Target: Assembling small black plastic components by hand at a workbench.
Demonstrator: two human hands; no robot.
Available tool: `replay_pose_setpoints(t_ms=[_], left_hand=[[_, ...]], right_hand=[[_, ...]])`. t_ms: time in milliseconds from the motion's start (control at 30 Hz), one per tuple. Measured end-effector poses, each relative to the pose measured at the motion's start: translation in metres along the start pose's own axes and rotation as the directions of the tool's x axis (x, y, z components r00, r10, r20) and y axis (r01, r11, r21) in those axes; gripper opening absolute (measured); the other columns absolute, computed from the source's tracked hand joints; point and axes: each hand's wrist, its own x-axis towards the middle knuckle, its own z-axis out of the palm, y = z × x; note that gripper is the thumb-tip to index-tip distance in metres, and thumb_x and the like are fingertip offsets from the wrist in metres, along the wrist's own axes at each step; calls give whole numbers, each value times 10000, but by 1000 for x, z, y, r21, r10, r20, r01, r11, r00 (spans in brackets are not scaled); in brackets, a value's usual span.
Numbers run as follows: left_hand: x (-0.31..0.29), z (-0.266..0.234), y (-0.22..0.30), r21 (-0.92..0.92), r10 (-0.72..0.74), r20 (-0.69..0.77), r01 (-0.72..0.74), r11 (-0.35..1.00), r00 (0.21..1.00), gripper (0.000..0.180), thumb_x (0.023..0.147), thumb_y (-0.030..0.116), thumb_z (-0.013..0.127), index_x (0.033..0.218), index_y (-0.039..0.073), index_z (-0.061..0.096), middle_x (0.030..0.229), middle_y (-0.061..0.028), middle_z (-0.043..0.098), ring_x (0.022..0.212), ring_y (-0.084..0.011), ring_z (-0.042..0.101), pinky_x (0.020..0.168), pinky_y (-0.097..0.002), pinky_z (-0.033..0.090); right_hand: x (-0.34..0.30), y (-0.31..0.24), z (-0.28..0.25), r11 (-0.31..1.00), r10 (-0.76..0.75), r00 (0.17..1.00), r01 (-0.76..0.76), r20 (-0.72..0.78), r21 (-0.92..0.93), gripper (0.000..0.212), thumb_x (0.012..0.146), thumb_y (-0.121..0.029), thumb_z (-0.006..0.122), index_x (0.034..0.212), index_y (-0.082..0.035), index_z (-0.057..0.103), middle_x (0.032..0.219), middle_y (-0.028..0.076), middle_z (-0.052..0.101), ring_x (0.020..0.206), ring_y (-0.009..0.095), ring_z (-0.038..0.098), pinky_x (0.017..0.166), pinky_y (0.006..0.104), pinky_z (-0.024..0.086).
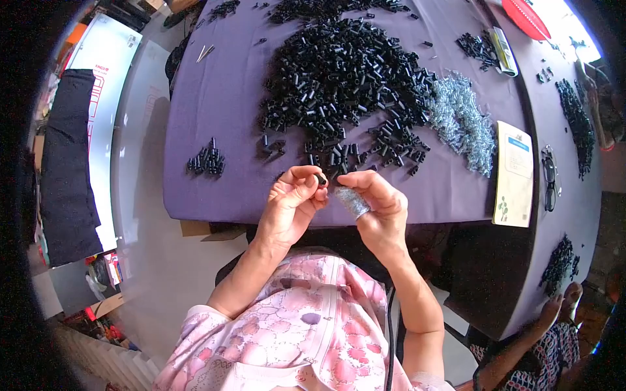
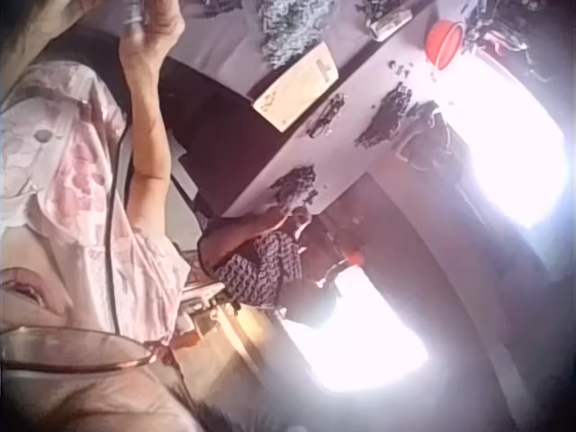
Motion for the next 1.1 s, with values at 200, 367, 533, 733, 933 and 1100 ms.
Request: replay_pose_setpoints(t_ms=[200,367,533,733,933,1100], left_hand=[[-3,5,-4,-6,26,-60,-26,1000,998,142,860,52,628,1001,54,615,842,-31,660,705,-115,611,688,-269,509],[-5,-1,-5,35,53,23,-54,998,998,150,876,62,601,1025,63,615,916,-63,659,775,-134,617,726,-271,501],[-7,1,-4,45,69,39,-71,996,997,174,877,58,596,1050,71,614,929,-63,656,784,-136,619,722,-267,502],[-10,4,-3,32,94,71,-97,995,993,184,879,55,590,1058,86,616,947,-66,652,789,-136,615,714,-266,502],[-10,8,-2,-3,102,61,-102,995,993,186,870,18,592,1047,65,623,916,-55,660,777,-121,611,710,-260,509],[-10,12,-2,-8,112,41,-112,994,993,191,870,11,588,1049,66,624,923,-64,659,781,-123,610,717,-262,514]], right_hand=[[-4,5,3,996,-38,999,37,-9,-84,287,736,182,550,962,21,622,934,62,624,876,123,598,789,230,467],[-3,9,5,979,-103,995,99,-12,-179,290,708,179,567,932,7,631,894,88,639,856,160,613,769,246,473],[-7,10,10,976,-128,991,117,-49,-186,284,692,175,580,920,13,631,892,98,644,849,168,622,759,253,481],[-9,9,13,973,-149,987,135,-64,-185,277,679,164,597,909,13,625,865,108,647,820,190,637,746,265,493],[-7,9,13,945,-227,973,215,-24,-247,259,681,163,602,894,17,616,864,108,647,821,190,636,746,268,494],[-8,7,17,992,-114,992,110,-61,-60,236,702,171,596,889,26,607,884,107,644,836,172,625,757,262,491]])
